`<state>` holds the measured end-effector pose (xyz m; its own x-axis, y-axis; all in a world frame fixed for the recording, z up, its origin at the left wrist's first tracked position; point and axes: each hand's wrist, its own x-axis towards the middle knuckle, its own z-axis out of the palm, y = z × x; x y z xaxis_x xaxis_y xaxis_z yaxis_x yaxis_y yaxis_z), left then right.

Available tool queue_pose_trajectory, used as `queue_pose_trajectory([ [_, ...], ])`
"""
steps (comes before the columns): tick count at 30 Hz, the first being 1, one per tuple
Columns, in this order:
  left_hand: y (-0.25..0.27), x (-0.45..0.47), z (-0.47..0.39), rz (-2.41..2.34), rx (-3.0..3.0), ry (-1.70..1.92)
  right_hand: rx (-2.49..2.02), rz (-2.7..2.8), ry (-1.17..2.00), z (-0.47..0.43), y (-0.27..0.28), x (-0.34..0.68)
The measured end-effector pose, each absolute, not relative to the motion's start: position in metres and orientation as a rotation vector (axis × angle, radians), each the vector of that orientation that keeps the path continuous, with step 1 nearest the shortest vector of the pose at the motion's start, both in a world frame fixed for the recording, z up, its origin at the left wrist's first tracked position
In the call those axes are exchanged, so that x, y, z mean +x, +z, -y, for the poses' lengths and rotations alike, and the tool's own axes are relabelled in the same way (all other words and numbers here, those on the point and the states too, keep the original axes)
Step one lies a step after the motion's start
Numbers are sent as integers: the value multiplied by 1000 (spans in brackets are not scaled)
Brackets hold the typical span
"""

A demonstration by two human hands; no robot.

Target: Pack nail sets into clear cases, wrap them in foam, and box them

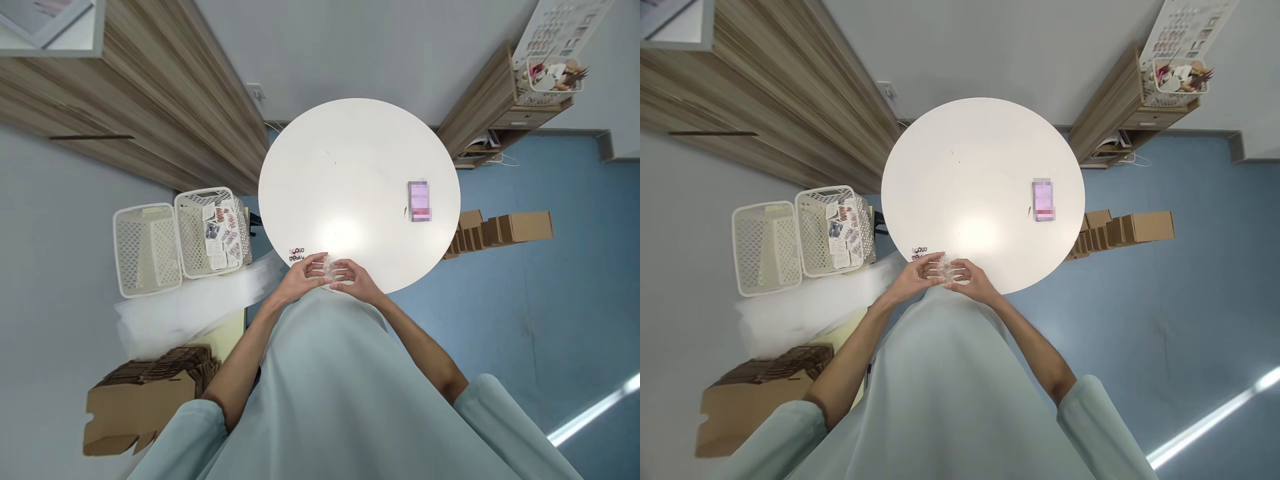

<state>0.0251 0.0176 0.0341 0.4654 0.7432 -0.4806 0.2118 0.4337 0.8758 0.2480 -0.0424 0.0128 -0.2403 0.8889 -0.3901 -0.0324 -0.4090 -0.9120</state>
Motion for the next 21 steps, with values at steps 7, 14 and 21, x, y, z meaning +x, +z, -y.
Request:
queue_pose_trajectory([
  [7,42,5,-17,-1036,1060,477,-1273,1104,1746,38,28,225],
  [14,46,-38,-24,-969,995,443,-1226,1068,1840,37,29,200],
  [21,51,-66,-25,-873,914,539,-1261,1043,1817,25,43,183],
])
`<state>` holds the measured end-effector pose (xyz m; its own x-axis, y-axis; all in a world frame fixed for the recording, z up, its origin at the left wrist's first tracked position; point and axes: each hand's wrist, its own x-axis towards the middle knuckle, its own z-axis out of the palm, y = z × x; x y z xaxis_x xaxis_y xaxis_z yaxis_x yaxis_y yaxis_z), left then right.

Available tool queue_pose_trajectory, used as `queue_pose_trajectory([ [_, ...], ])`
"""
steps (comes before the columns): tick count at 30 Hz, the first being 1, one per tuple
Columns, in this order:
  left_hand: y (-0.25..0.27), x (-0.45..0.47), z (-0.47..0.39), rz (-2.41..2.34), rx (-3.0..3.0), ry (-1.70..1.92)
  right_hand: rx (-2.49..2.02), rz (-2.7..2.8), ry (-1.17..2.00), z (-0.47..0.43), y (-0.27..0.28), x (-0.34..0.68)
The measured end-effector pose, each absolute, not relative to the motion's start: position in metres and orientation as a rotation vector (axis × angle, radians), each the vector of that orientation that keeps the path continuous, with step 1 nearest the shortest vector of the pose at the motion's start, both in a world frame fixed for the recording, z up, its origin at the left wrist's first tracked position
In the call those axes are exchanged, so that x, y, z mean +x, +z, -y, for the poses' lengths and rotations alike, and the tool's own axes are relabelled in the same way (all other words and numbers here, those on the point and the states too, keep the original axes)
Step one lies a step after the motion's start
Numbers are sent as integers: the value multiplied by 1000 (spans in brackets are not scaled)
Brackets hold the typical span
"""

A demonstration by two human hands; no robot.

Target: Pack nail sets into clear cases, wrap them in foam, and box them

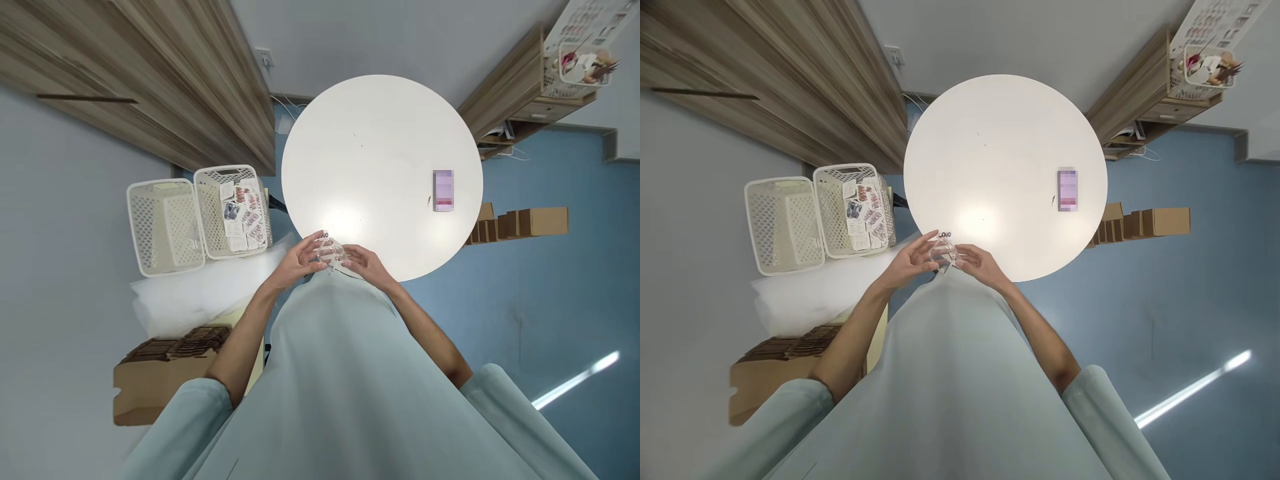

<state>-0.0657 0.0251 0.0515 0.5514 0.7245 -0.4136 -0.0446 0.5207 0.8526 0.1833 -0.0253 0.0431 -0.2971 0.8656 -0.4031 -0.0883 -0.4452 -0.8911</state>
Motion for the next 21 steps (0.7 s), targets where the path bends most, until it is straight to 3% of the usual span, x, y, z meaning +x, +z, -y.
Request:
queue_pose_trajectory([
  [8,50,-76,-17,-862,841,615,-1545,948,1464,-2,30,158],
  [21,28,-88,-24,-1021,815,641,-1503,1181,1640,-43,22,138],
])
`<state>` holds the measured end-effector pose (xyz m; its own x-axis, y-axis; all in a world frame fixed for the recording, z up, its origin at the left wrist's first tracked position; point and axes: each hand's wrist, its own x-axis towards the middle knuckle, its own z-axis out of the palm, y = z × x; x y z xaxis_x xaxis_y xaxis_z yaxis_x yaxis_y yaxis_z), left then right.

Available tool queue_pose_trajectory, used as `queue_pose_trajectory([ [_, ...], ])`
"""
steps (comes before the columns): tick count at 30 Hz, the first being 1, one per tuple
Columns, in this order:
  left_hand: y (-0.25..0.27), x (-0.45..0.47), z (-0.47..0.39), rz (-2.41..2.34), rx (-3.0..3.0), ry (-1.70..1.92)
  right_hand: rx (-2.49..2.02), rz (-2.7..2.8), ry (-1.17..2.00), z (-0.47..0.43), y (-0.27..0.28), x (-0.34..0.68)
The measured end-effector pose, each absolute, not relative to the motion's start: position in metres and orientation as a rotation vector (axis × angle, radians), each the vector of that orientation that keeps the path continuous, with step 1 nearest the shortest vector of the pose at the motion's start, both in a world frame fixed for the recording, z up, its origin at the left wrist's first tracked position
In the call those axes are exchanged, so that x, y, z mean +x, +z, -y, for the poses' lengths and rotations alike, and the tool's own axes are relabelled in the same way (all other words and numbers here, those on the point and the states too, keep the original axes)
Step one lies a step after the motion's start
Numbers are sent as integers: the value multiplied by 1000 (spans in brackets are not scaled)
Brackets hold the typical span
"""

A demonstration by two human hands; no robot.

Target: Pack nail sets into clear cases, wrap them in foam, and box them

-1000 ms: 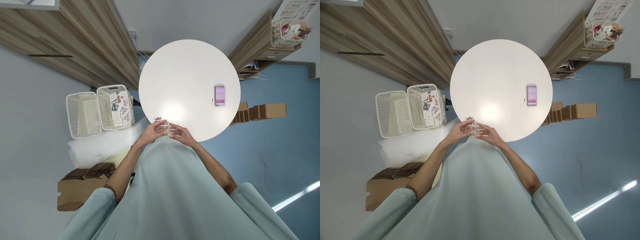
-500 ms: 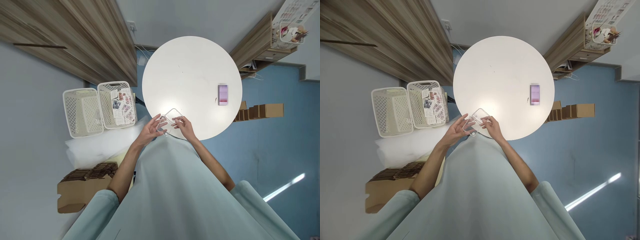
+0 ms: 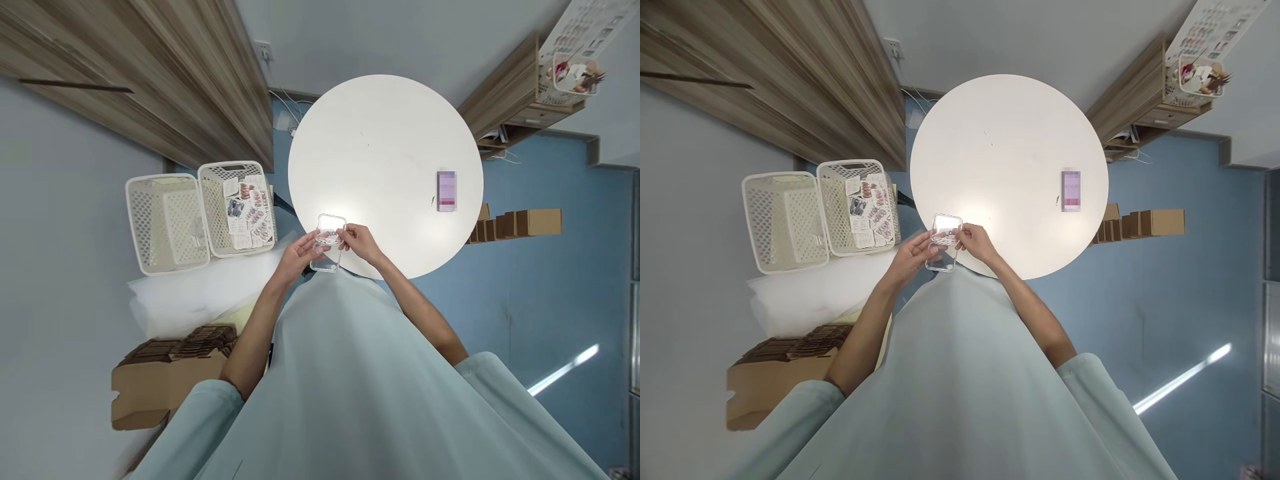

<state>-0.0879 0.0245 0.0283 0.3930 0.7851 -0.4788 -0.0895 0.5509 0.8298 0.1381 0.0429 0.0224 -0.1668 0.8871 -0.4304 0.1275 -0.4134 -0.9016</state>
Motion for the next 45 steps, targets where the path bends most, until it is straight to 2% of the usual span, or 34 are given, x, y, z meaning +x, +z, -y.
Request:
queue_pose_trajectory([
  [6,25,-104,-11,-1121,606,768,-1578,1344,1525,-56,-2,133],
  [15,17,-142,22,-1220,322,942,-1948,2121,1160,-65,-59,127],
  [25,7,-138,37,-1181,202,985,-1953,2239,1039,-62,-77,122],
  [35,3,-115,11,-1084,235,925,-1947,1843,1157,-43,-52,156],
  [45,16,-84,-13,-956,239,840,-1716,1331,1167,-33,27,178],
])
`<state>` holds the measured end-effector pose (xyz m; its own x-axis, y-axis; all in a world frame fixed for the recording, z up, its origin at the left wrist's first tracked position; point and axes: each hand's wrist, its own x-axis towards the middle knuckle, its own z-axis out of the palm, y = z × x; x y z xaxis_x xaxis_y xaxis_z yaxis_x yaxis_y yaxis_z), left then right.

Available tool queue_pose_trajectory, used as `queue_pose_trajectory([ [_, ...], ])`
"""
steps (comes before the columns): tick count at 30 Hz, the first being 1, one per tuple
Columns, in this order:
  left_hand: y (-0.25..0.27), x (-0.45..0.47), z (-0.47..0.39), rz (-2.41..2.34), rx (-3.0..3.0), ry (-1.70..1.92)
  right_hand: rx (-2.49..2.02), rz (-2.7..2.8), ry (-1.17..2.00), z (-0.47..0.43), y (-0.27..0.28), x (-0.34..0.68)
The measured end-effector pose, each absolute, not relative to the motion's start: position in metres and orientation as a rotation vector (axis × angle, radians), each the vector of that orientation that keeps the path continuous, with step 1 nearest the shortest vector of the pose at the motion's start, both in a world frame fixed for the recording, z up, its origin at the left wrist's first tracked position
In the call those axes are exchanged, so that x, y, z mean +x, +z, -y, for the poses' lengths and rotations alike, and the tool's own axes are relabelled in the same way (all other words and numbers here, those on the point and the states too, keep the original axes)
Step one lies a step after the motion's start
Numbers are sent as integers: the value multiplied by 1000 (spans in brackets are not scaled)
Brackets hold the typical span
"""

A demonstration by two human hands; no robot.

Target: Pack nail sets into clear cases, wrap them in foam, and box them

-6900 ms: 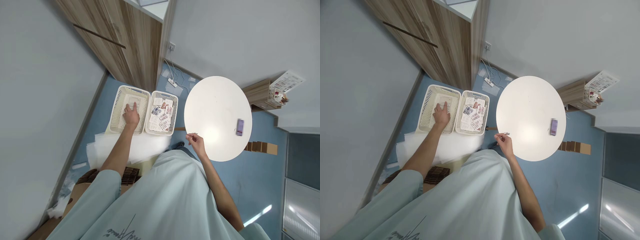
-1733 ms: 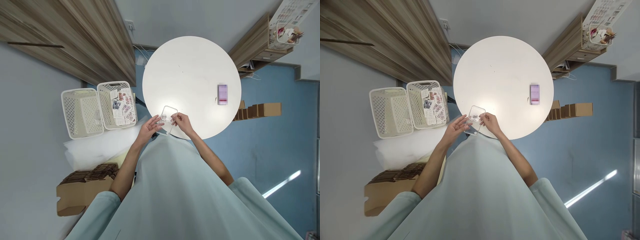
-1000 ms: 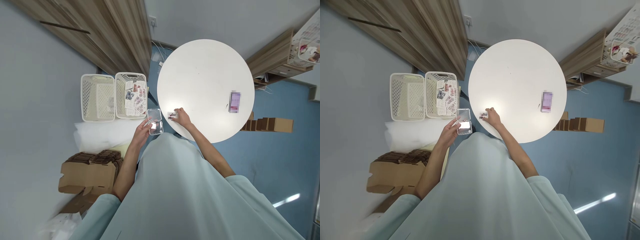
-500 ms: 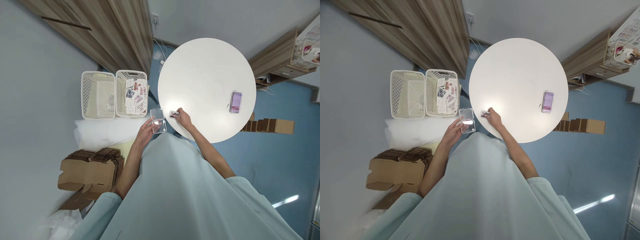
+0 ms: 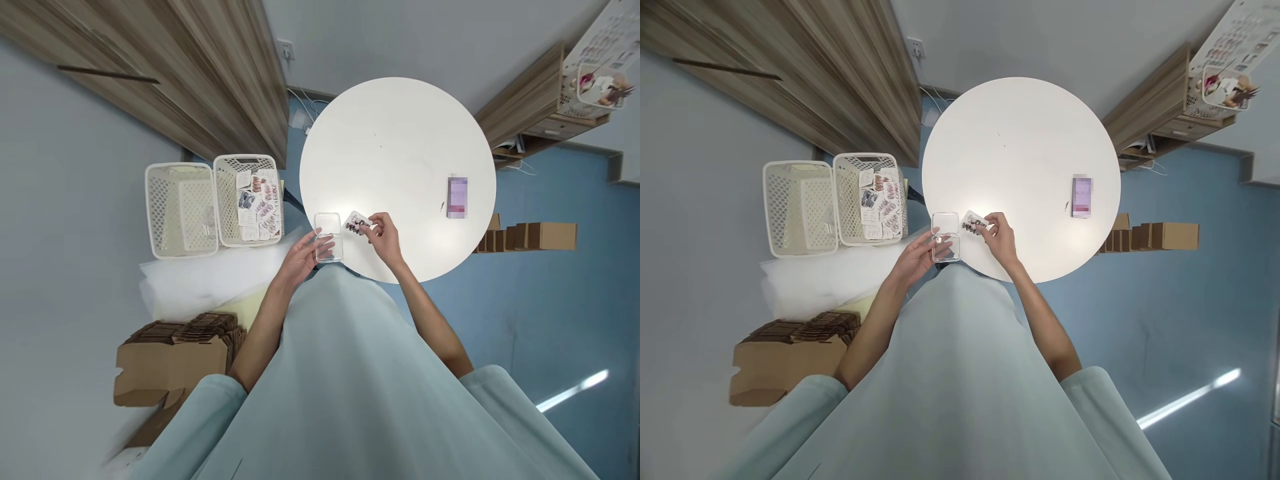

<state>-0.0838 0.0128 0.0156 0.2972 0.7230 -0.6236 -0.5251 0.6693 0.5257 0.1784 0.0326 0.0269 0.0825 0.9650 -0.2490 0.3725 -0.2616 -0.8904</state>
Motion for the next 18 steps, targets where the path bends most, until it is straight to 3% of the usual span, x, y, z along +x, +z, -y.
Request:
queue_pose_trajectory([
  [8,23,-68,-18,-923,254,842,-1568,1659,1291,-23,51,155],
  [18,33,-65,-10,-936,277,825,-1668,2014,1087,-12,61,154],
])
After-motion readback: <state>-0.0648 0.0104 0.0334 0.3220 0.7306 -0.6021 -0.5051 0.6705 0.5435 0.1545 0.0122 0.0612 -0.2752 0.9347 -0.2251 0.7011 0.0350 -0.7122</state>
